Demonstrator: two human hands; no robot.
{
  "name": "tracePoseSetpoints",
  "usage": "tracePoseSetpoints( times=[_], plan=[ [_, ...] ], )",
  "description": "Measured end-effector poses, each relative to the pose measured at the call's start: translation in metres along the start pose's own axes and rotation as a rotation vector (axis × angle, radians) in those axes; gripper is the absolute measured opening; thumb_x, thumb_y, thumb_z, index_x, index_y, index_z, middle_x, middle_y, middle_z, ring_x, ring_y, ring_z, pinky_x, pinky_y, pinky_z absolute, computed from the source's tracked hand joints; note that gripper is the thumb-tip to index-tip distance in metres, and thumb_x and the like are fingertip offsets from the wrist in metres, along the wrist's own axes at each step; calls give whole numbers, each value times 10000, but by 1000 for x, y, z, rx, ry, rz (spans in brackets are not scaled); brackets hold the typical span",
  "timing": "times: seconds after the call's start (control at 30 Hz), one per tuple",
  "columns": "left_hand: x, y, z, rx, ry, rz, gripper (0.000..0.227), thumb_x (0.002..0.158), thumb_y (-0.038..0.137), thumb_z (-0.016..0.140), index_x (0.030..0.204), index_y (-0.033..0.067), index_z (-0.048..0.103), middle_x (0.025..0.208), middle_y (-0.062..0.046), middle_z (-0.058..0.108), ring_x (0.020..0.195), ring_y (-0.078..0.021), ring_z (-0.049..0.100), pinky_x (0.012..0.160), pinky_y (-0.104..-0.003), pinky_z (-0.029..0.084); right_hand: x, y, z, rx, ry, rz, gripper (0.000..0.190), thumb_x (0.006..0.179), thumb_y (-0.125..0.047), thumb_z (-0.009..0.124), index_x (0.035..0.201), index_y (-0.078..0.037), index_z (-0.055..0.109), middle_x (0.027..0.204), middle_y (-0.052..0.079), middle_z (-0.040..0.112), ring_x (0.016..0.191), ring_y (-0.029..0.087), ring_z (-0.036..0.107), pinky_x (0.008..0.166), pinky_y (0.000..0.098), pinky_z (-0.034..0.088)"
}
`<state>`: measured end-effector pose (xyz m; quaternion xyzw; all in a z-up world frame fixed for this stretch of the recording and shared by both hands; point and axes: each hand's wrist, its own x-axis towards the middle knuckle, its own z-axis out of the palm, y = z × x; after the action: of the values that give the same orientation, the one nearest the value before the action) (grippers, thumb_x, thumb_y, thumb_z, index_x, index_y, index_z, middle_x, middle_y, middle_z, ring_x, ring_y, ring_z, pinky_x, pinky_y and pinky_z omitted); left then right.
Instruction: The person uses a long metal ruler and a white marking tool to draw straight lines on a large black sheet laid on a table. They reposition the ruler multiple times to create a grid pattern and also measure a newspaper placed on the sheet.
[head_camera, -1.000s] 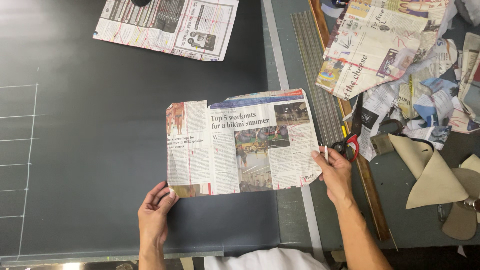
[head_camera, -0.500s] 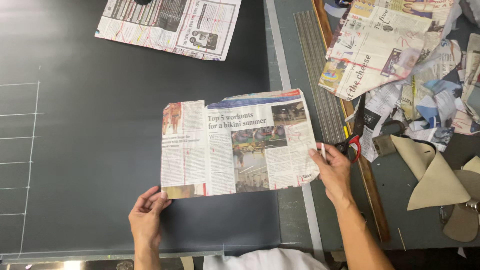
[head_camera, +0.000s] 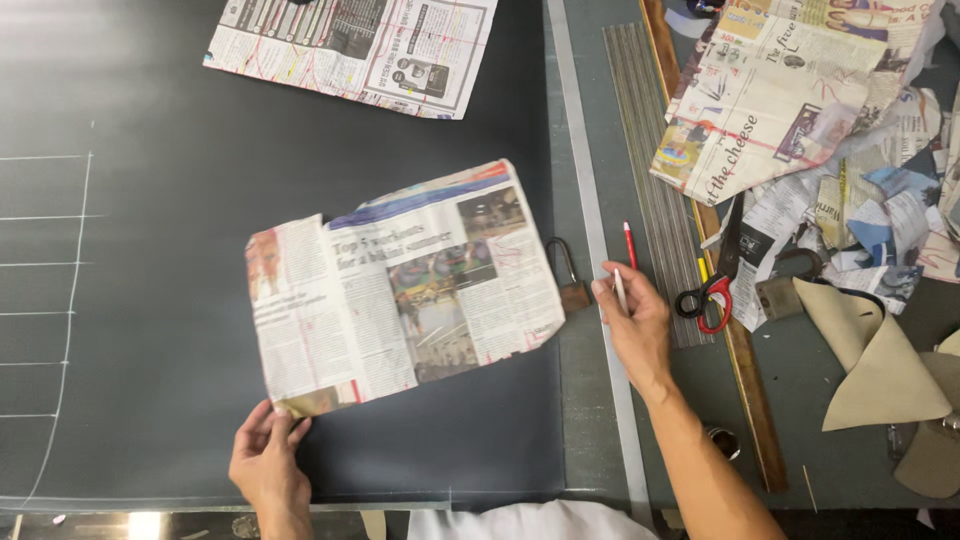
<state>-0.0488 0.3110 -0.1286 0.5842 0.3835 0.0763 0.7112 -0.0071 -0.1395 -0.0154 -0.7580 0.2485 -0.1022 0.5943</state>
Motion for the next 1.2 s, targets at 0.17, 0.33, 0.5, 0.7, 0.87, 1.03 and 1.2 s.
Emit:
tracePoseSetpoints(
  times=[0.17,0.33,0.5,0.7,0.87,1.03,1.2],
  plan=[
    [-15,-20,-8,-35,54,36,431,991,-20,616,1390,-91,471,1068,-114,667,958,-182,701,859,-351,643,-16,6,2,-85,38,89,304,968,-172,709,1265,-104,703,887,-7,675,696,57,536,588,219,437],
    [-68,-44,24,-38,16,48,529,939,-36,632,1424,-20,420,1019,-112,604,874,-156,659,814,-397,649,-54,0,33,-129,-132,-57,238,946,-139,708,1173,-72,730,979,5,756,821,50,648,682,208,522],
    [-122,-64,52,-15,-76,33,555,904,-63,641,1414,13,437,1064,-93,556,810,-137,639,804,-383,646,-94,-15,77,-228,-399,-140,306,909,-161,751,1197,-68,711,933,48,768,749,102,638,648,270,538],
    [-131,-84,36,102,-115,62,397,913,-53,632,1305,-30,578,1070,-108,607,811,-134,691,762,-323,627,-108,-25,106,-406,-561,-226,438,891,-215,761,1290,-77,645,898,160,743,681,262,710,628,353,562],
    [-100,-79,-2,193,22,208,297,963,-4,651,1258,-35,634,1061,-105,694,809,-123,677,742,-257,566,-104,-11,101,-427,-538,-128,315,935,-246,703,1218,-109,688,862,164,765,771,270,781,660,354,590],
    [-89,-35,-18,601,49,210,221,969,71,681,1181,19,712,1040,-111,714,848,-192,704,796,-336,570,-89,5,74,-370,-401,-243,251,1032,-266,626,1153,-67,719,918,160,787,897,260,780,691,345,593],
    [-80,28,7,935,17,777,252,940,69,700,1192,53,694,1285,-138,651,1224,-345,574,1059,-451,455,-77,2,39,-364,-330,28,297,1043,-271,555,1235,-118,721,707,53,605,620,129,568,552,300,462]
  ],
)
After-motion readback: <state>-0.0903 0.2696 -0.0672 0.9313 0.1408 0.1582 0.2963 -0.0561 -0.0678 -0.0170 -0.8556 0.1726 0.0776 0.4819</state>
